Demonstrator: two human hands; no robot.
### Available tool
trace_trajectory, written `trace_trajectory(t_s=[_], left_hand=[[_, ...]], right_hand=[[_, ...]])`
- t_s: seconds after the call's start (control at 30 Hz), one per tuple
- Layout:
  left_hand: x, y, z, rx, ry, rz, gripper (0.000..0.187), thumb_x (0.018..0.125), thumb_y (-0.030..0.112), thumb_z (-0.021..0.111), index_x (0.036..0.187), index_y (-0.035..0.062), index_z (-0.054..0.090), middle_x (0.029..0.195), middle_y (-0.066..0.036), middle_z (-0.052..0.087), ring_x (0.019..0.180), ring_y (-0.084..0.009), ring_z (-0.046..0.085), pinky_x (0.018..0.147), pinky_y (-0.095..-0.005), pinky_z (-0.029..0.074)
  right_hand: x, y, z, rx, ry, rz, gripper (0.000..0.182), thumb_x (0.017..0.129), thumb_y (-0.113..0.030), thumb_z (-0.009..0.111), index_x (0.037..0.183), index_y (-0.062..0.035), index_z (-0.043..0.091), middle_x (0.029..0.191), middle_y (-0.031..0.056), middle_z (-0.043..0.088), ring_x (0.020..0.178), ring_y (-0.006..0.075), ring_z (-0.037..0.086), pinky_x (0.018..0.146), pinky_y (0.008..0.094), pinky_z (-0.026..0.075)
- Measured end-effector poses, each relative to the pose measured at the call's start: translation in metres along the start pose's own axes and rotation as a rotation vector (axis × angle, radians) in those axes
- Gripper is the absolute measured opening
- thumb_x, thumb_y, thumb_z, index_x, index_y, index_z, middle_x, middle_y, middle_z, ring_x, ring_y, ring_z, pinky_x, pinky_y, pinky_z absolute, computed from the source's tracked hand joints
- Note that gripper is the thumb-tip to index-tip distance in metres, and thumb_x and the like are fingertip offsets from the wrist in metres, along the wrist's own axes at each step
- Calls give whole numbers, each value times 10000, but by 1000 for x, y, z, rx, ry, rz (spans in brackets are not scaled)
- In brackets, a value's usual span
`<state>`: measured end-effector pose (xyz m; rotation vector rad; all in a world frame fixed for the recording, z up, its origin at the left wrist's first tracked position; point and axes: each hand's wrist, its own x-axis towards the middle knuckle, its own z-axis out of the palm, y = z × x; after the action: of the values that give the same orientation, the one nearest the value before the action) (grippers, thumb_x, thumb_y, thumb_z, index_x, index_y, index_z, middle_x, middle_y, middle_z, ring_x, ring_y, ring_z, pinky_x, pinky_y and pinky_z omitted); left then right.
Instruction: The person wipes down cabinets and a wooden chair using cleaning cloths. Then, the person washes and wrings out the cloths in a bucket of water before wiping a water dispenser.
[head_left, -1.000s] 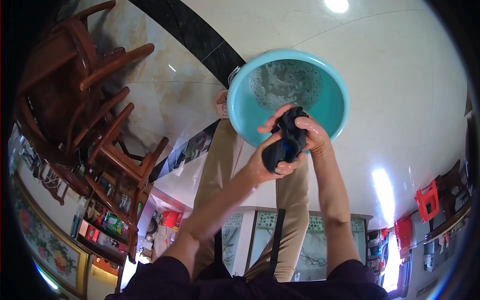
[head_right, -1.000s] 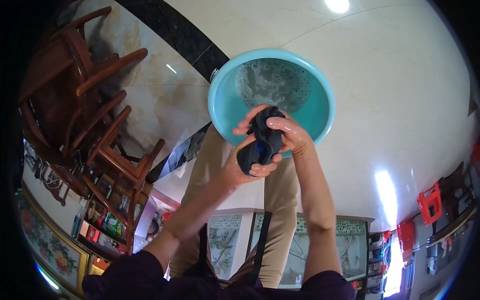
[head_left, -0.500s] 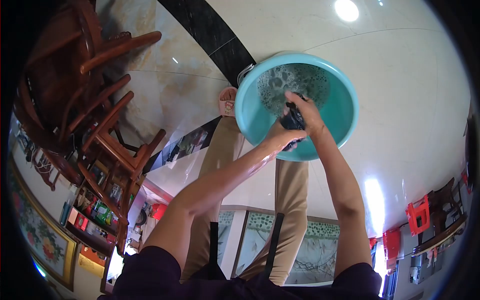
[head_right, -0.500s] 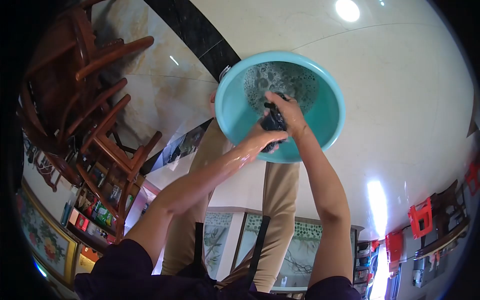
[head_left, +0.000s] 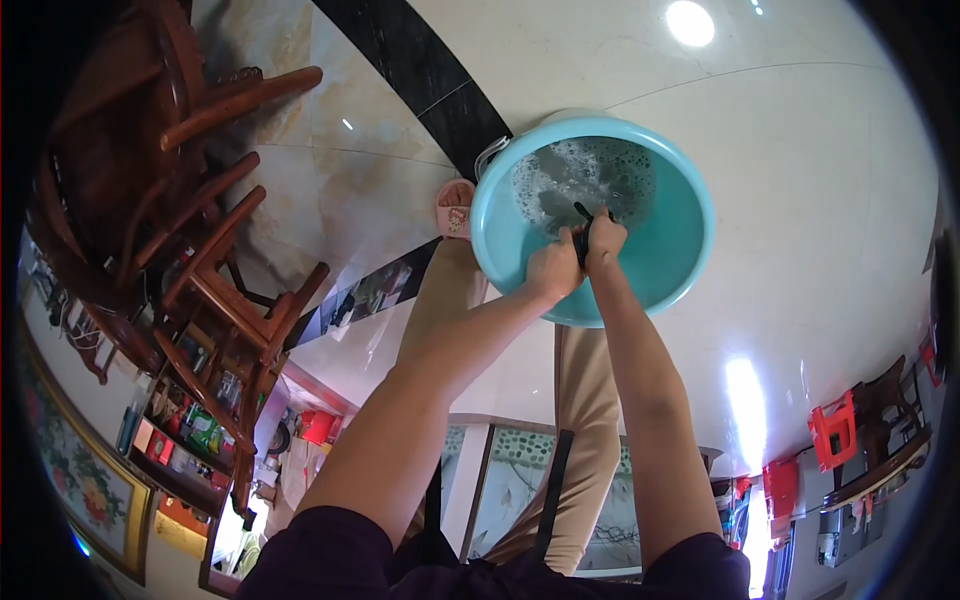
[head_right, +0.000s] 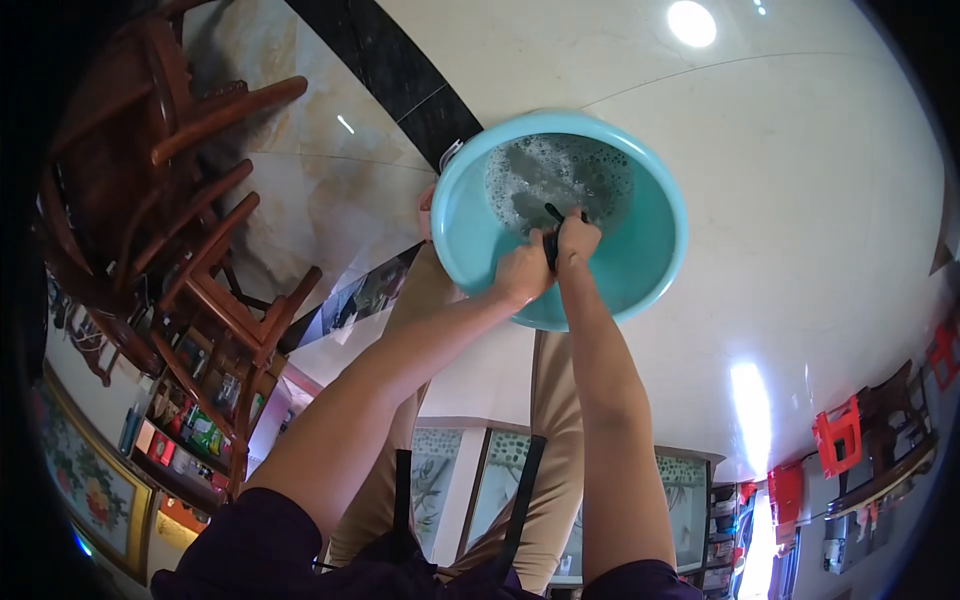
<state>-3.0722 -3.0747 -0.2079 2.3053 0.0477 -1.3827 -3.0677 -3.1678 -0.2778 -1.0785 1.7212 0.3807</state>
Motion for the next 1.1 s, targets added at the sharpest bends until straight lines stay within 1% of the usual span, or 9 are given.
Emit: trace_trajectory(t_s=[0.2, 0.4, 0.5, 0.57, 0.67, 0.7, 0.77, 0.87, 1.1], left_hand=[[1, -3, 6, 97, 5, 173, 474, 823, 286, 653, 1090, -14, 401, 802, -265, 669, 729, -438, 669, 645, -529, 539], [-23, -13, 14, 255, 85, 264, 336, 900, 281, 565, 1100, 40, 443, 864, -242, 670, 710, -417, 667, 621, -553, 519], [-36, -5, 2, 4, 183, -62, 244, 982, 267, 442, 1022, 63, 571, 934, -217, 649, 855, -359, 658, 729, -491, 502], [-44, -9, -14, 257, 519, 530, 290, 989, 284, 424, 1041, 57, 597, 918, -156, 665, 843, -291, 646, 740, -438, 500], [-15, -39, -9, -543, 87, 268, 479, 856, 324, 639, 1210, 37, 493, 1054, -210, 643, 975, -333, 618, 830, -432, 490], [-85, 26, -62, 67, 138, -20, 518, 855, 235, 652, 1264, 37, 402, 1125, -199, 616, 982, -313, 615, 829, -422, 503], [-110, 13, -69, -247, 58, 264, 738, 746, 158, 752, 1334, 36, 322, 1207, -207, 561, 1003, -301, 605, 862, -389, 507], [-168, 10, -116, -456, -127, 364, 876, 681, 124, 790, 1392, 25, 288, 1226, -224, 529, 1040, -319, 590, 911, -383, 490], [-379, 122, -297, -652, -533, 283, 534, 786, 121, 677, 1258, -2, 459, 1186, -183, 573, 1093, -329, 581, 964, -436, 463]], right_hand=[[9, 19, -11, -385, 264, -250, 460, 795, -332, 605, 856, 118, 677, 838, 312, 663, 887, 439, 664, 821, 458, 495], [-23, 15, -23, -461, 177, -137, 487, 866, -381, 561, 865, 88, 692, 904, 305, 666, 905, 431, 662, 793, 484, 500], [-35, 20, -36, -587, -25, -233, 544, 860, -503, 588, 848, 30, 693, 872, 271, 676, 862, 394, 678, 715, 478, 523], [-124, -39, -70, -701, 106, -333, 714, 749, -564, 702, 1180, -4, 598, 1115, 254, 649, 1010, 407, 636, 838, 478, 517], [-115, 0, -57, -460, -183, -401, 889, 783, -650, 626, 1316, 49, 496, 1196, 299, 601, 1124, 437, 574, 998, 446, 430], [-131, -5, -65, -403, -425, -332, 897, 761, -711, 603, 1230, 54, 581, 1191, 294, 610, 1140, 417, 573, 990, 426, 430], [-198, -27, -95, -233, -287, -313, 883, 681, -750, 651, 1095, 29, 681, 1082, 250, 673, 1017, 359, 654, 896, 405, 497], [-234, -23, -128, 305, -370, -108, 728, 601, -405, 909, 1084, 78, 655, 993, 135, 671, 858, 214, 669, 677, 351, 559], [-438, -78, -222, 453, -750, -328, 575, 850, -349, 739, 1257, 20, 565, 1131, 68, 637, 1010, 181, 617, 834, 318, 523]])
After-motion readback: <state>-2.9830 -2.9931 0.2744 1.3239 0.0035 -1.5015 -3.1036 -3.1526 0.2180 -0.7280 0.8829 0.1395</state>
